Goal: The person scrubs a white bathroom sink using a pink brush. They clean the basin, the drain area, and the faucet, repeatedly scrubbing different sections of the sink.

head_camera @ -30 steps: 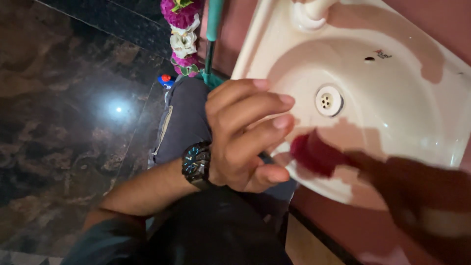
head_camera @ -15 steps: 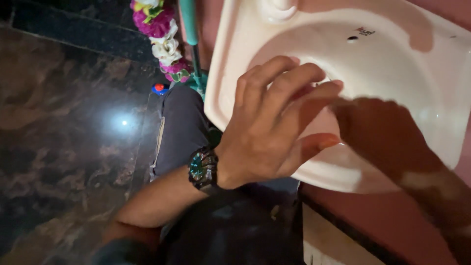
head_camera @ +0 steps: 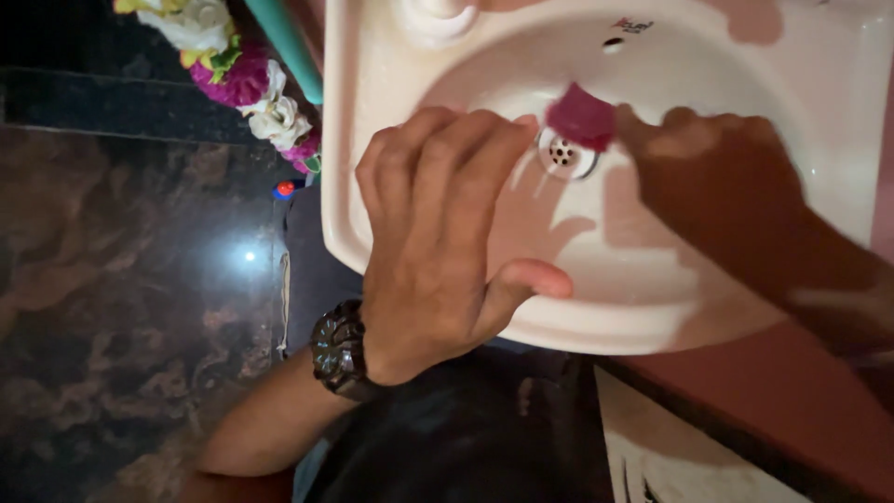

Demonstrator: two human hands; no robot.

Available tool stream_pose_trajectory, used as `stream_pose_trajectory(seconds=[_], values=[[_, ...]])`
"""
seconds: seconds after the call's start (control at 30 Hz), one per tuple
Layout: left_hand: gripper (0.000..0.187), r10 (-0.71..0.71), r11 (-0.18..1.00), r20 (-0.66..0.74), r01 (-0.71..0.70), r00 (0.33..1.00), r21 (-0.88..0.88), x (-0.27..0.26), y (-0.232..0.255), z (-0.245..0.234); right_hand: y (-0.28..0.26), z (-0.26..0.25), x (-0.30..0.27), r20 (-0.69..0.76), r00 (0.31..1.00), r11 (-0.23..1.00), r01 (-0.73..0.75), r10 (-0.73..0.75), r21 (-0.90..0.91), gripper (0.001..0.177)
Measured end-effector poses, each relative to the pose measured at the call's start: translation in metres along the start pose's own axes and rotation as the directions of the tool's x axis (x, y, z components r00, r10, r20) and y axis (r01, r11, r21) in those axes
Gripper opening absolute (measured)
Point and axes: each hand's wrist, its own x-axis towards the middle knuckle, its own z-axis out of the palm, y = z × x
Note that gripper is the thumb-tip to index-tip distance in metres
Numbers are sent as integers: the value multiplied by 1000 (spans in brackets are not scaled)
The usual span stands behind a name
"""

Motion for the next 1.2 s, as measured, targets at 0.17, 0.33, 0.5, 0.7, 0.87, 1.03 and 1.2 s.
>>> stream_pose_trajectory(seconds=[0.17,0.33,0.5,0.7,0.87,1.03,1.2], values=[[84,27,1000,-9,-27,1000,-2,-1,-1,1,-1,13,-6,5,1000,983,-24,23,181,34],[83,19,1000,5,-19,1000,-5,-1,-1,-1,-28,-8,2,392,917,951,-49,-79,305,34],[86,24,999,21,-25,999,28,1,-1,0,-9,-35,-9,583,812,993,-29,-41,111,41],[84,11,1000,50,-10,999,-7,5,0,-1,24,7,-20,-64,990,991,127,-129,-28,38],[81,3,1000,53,-2,999,-19,6,0,-2,6,15,-13,290,956,983,-7,-47,183,45],[78,7,1000,67,-7,998,-11,5,1,-1,19,5,-16,271,963,1000,-13,5,27,37],[75,14,1000,78,-13,997,-17,4,1,0,-2,13,-8,97,995,944,-39,7,328,44]])
